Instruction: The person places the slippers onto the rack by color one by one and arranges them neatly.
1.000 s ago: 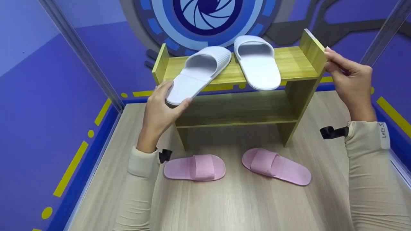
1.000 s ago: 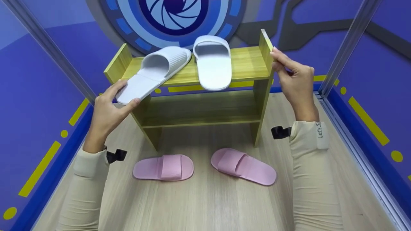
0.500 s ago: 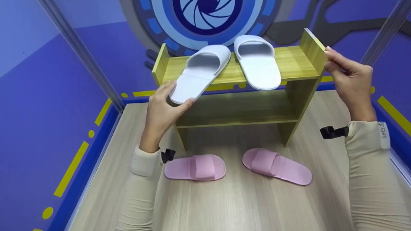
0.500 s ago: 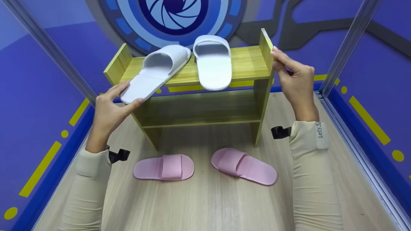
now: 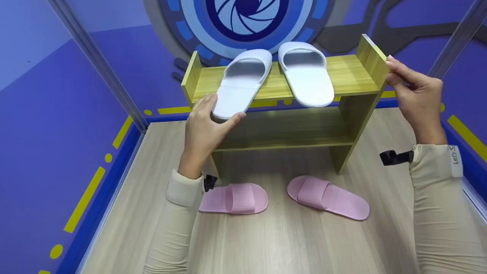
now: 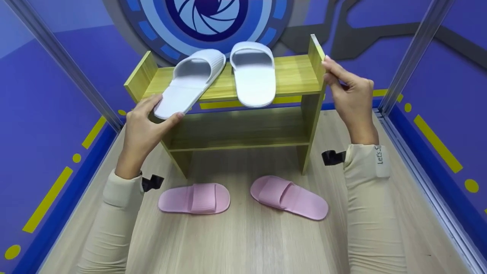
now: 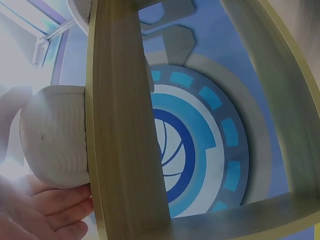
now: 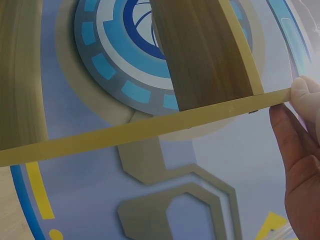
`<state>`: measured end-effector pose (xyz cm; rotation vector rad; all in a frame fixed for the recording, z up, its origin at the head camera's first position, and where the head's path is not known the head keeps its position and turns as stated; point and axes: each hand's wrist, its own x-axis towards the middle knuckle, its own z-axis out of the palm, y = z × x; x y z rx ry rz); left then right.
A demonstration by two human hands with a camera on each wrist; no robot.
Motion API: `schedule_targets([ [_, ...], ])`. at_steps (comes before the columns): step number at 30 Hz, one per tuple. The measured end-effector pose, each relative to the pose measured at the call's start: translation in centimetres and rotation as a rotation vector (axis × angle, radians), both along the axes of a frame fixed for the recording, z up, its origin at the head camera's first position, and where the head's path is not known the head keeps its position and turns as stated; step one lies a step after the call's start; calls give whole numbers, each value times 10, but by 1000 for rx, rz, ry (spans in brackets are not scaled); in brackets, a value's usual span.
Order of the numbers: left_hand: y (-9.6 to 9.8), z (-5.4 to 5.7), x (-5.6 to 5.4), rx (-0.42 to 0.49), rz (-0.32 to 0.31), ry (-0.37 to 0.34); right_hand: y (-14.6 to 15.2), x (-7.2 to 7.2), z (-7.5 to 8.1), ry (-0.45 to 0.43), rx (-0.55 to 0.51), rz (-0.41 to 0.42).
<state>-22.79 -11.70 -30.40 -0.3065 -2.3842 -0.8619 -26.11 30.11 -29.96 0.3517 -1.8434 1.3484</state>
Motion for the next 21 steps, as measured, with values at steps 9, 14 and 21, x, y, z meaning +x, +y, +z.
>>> schedule_targets([
  [9,8,3,3,-24,-60,-70,2,-1,-1,30,49,-13],
  [14,12,3,4,-27,-86,-71,2,-1,-1,45,64,-22],
  [21,18,1,1,-36,-72,-44,0,-1,-1,37,44,-19],
])
